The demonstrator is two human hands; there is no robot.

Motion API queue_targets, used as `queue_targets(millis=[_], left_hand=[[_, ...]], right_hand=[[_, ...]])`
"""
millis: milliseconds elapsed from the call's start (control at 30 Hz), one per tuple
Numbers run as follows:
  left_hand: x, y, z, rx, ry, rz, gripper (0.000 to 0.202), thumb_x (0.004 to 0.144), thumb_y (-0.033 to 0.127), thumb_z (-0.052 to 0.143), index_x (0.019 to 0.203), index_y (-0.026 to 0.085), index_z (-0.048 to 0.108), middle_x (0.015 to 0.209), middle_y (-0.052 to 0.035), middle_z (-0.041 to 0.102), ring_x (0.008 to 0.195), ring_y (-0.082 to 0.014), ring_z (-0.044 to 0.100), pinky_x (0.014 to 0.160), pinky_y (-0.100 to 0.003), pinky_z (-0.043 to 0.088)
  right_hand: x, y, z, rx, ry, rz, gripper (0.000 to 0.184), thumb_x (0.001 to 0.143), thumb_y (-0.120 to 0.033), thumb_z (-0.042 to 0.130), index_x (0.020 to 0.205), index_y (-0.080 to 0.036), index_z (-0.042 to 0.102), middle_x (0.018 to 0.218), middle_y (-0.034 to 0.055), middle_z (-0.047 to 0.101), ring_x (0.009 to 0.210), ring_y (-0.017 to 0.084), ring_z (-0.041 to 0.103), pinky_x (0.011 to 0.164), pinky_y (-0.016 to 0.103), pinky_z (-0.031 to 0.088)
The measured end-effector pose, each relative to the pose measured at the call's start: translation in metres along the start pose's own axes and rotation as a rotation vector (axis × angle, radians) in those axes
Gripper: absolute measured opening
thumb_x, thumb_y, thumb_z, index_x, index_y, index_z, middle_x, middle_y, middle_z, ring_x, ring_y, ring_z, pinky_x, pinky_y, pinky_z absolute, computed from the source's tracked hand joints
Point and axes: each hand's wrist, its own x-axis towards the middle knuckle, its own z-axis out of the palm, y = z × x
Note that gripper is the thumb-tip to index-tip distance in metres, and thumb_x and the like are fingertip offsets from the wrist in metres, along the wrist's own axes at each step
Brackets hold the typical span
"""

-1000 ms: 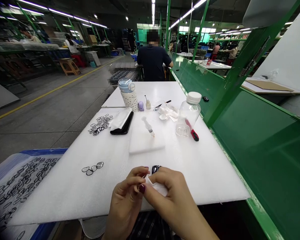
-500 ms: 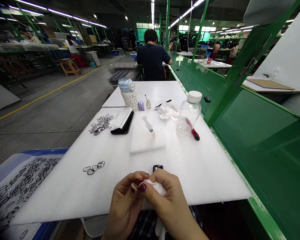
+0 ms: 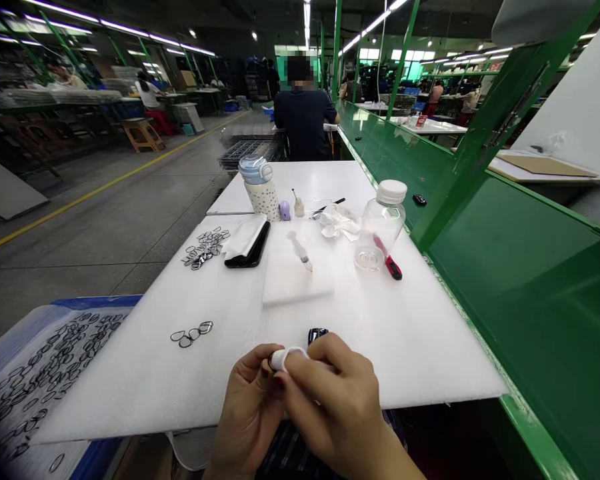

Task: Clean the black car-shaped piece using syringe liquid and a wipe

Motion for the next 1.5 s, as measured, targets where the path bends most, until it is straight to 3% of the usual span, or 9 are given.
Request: queue_targets(millis=[233, 433, 600, 933, 1067, 1167, 1300, 1400, 1500], left_hand=[[0.000, -0.003, 0.001, 0.033, 0.058, 0.042, 0.019, 0.060, 0.022, 0.088, 0.075, 0.017, 0.077, 0.073, -0.0046, 0.075, 0.069, -0.0113, 0.069, 0.067, -0.015, 0.055], [0.000, -0.003, 0.000, 0.042, 0.047, 0.048, 0.019, 0.061, 0.023, 0.088, 0.076, 0.017, 0.077, 0.074, -0.0057, 0.076, 0.070, -0.0113, 0.070, 0.069, -0.015, 0.055], [0.000, -0.004, -0.003, 0.056, 0.038, 0.041, 0.015, 0.065, 0.022, 0.086, 0.077, 0.018, 0.077, 0.074, -0.0044, 0.076, 0.068, -0.0127, 0.071, 0.070, -0.018, 0.058], [-0.001, -0.002, 0.001, 0.060, 0.048, 0.048, 0.019, 0.061, 0.023, 0.088, 0.076, 0.017, 0.077, 0.074, -0.0052, 0.076, 0.068, -0.0112, 0.069, 0.069, -0.016, 0.056], [-0.002, -0.003, -0.002, 0.068, 0.049, 0.064, 0.016, 0.064, 0.023, 0.086, 0.077, 0.018, 0.077, 0.077, -0.0050, 0.076, 0.070, -0.0118, 0.070, 0.070, -0.016, 0.056], [-0.001, -0.005, -0.003, 0.072, 0.033, 0.063, 0.016, 0.065, 0.023, 0.086, 0.077, 0.018, 0.077, 0.077, -0.0045, 0.076, 0.069, -0.0125, 0.071, 0.070, -0.018, 0.057], [-0.002, -0.001, -0.003, 0.103, 0.032, 0.055, 0.015, 0.067, 0.026, 0.084, 0.079, 0.019, 0.078, 0.078, -0.0041, 0.076, 0.071, -0.0123, 0.071, 0.070, -0.017, 0.057], [-0.005, 0.008, -0.005, 0.302, 0.019, 0.079, 0.016, 0.070, 0.029, 0.082, 0.081, 0.020, 0.078, 0.079, -0.0057, 0.076, 0.072, -0.0151, 0.071, 0.071, -0.019, 0.058], [-0.005, 0.018, -0.008, 0.791, 0.014, 0.277, 0.011, 0.071, 0.024, 0.080, 0.081, 0.019, 0.078, 0.079, -0.0067, 0.076, 0.075, -0.0182, 0.071, 0.072, -0.022, 0.058]], right_hand=[[0.001, 0.003, -0.011, -0.228, -0.080, -0.187, 0.015, 0.087, -0.011, 0.054, 0.095, -0.013, 0.067, 0.075, 0.0044, 0.054, 0.052, 0.009, 0.045, 0.046, 0.023, 0.040], [0.003, -0.001, -0.020, -0.041, -0.153, -0.044, 0.014, 0.087, -0.010, 0.053, 0.091, -0.014, 0.066, 0.077, 0.0036, 0.051, 0.054, 0.008, 0.046, 0.047, 0.021, 0.040], [0.004, 0.002, -0.028, 0.060, 0.009, 0.138, 0.015, 0.085, -0.007, 0.057, 0.091, -0.018, 0.066, 0.074, 0.0017, 0.050, 0.059, 0.009, 0.050, 0.048, 0.022, 0.039], [0.002, -0.006, -0.006, -0.067, -0.096, -0.023, 0.017, 0.087, -0.008, 0.051, 0.093, -0.013, 0.066, 0.075, 0.0044, 0.051, 0.055, 0.010, 0.047, 0.047, 0.023, 0.040], [-0.001, -0.006, -0.022, 0.129, -0.148, 0.118, 0.015, 0.086, -0.009, 0.053, 0.085, -0.016, 0.066, 0.071, 0.0024, 0.050, 0.056, 0.009, 0.048, 0.047, 0.021, 0.039], [-0.007, 0.009, -0.042, 0.274, 0.028, 0.293, 0.014, 0.088, -0.015, 0.056, 0.082, -0.020, 0.068, 0.081, 0.0043, 0.058, 0.069, 0.013, 0.057, 0.053, 0.022, 0.044], [-0.019, 0.038, -0.062, 0.422, 0.462, 0.561, 0.018, 0.086, -0.022, 0.057, 0.070, -0.018, 0.064, 0.109, 0.0088, 0.065, 0.100, 0.021, 0.060, 0.067, 0.026, 0.050], [-0.023, 0.050, -0.072, 0.577, 0.712, 0.690, 0.018, 0.087, -0.023, 0.049, 0.073, -0.018, 0.058, 0.088, 0.0073, 0.067, 0.080, 0.018, 0.062, 0.060, 0.026, 0.050], [-0.024, 0.046, -0.073, 0.741, 0.637, 0.671, 0.025, 0.092, -0.028, 0.047, 0.068, -0.020, 0.043, 0.053, -0.0038, 0.042, 0.044, 0.009, 0.040, 0.045, 0.023, 0.041]])
